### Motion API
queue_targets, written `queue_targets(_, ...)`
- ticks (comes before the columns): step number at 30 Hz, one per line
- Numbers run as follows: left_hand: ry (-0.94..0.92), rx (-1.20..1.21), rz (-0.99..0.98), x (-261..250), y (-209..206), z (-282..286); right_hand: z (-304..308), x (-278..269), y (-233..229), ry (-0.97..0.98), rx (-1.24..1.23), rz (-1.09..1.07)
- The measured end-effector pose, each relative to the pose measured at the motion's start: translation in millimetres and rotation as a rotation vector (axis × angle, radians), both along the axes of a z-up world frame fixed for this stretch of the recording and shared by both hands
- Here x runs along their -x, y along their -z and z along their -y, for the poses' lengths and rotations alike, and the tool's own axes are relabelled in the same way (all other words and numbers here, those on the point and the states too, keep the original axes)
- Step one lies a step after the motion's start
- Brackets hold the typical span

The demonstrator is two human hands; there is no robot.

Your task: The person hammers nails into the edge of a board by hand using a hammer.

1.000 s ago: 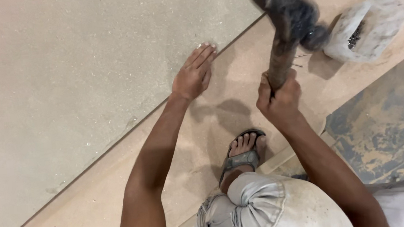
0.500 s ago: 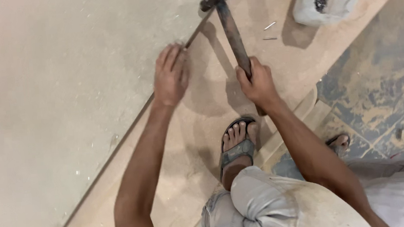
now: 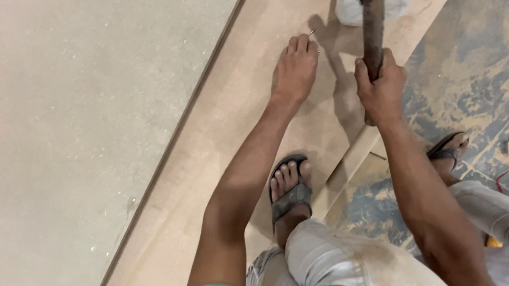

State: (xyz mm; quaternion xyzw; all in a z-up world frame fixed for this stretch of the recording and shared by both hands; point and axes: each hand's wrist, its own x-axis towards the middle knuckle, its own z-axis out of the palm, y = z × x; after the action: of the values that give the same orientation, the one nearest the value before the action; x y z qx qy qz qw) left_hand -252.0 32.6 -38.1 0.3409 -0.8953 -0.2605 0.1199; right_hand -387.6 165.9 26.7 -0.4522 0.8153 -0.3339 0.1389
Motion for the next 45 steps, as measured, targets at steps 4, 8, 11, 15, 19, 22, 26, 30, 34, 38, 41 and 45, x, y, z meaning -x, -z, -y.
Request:
queue_targets(4, -0.116, -0.280, -0.032, -3, -17, -4, 35, 26, 10, -0.098, 0.059, -0.022)
queue_targets(8, -0.225, -0.467, -0.175, -19, -39, -9, 70, 60, 16, -0.254, 0.193, -0.136)
queue_targets(11, -0.288, -0.440, -0.321, -28, -41, 9, 88, 82, 16, -0.281, 0.247, -0.061)
queue_targets(15, -0.516, -0.079, -0.577, -33, -26, 66, 86, 79, 4, -0.191, 0.138, 0.181)
queue_targets(19, -0.575, -0.011, -0.595, -47, -7, 136, 71, 50, -10, -0.076, 0.044, 0.372)
queue_targets(22, -0.604, -0.103, -0.661, -47, -3, 151, 65, 30, -15, -0.065, -0.040, 0.364)
queue_targets(26, -0.561, -0.107, -0.665, -46, 0, 151, 60, 12, -15, -0.085, -0.119, 0.405)
queue_targets(30, -0.592, -0.091, -0.641, -43, 2, 152, 58, 1, -14, -0.128, -0.152, 0.332)
queue_targets(34, -0.576, -0.012, -0.633, -42, 3, 151, 61, -4, -15, -0.139, -0.167, 0.333)
queue_targets(38, -0.553, -0.017, -0.573, -43, -1, 153, 64, -6, -24, -0.163, -0.156, 0.259)
queue_targets(41, -0.522, 0.091, -0.536, -44, -14, 152, 76, -3, -45, -0.231, -0.093, 0.140)
queue_targets(45, -0.531, 0.002, -0.516, -45, -27, 148, 90, 6, -93, -0.362, -0.048, -0.002)
